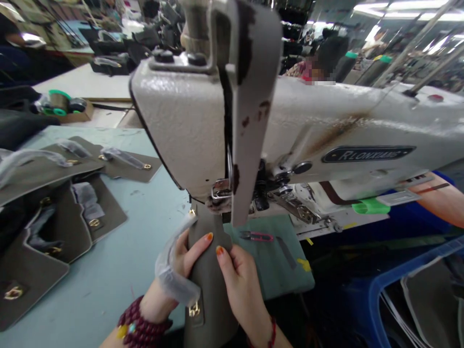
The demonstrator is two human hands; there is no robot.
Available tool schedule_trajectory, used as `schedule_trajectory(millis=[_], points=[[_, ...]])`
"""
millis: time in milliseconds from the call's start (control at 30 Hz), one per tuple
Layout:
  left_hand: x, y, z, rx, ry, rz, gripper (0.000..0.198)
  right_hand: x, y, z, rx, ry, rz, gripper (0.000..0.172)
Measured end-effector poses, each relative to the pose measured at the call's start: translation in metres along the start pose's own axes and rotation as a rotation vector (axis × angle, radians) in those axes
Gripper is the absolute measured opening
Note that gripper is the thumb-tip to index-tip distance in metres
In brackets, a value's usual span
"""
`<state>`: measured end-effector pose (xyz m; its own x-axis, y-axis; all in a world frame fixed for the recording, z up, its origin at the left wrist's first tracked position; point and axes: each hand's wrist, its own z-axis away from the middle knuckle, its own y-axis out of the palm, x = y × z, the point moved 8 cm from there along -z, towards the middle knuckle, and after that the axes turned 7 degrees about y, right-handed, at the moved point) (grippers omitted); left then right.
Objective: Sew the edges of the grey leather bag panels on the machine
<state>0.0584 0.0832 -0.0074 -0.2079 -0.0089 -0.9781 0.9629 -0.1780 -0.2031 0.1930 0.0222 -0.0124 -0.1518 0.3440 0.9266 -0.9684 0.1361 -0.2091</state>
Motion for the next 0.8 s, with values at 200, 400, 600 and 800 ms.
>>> schedule_trajectory(millis=[200, 400, 600, 800], points=[[0.001, -0.005, -0.016, -0.040, -0.041, 0.067, 0.032, 0.003, 0.001, -0.014, -0.031, -0.006, 0.029, 0.039], [0.010, -0.004, -0.031, 0.022, -0.079, 0.166, 0.037, 0.011, 0.002, -0.025, -0.030, -0.027, 0.035, 0.037], [0.016, -0.009, -0.046, 0.022, 0.002, 0.140, 0.035, 0.021, 0.002, -0.034, -0.056, -0.077, 0.021, 0.039], [0.007, -0.006, -0.054, 0.070, -0.021, 0.253, 0.034, 0.025, 0.007, -0.042, -0.058, -0.074, -0.003, 0.041]])
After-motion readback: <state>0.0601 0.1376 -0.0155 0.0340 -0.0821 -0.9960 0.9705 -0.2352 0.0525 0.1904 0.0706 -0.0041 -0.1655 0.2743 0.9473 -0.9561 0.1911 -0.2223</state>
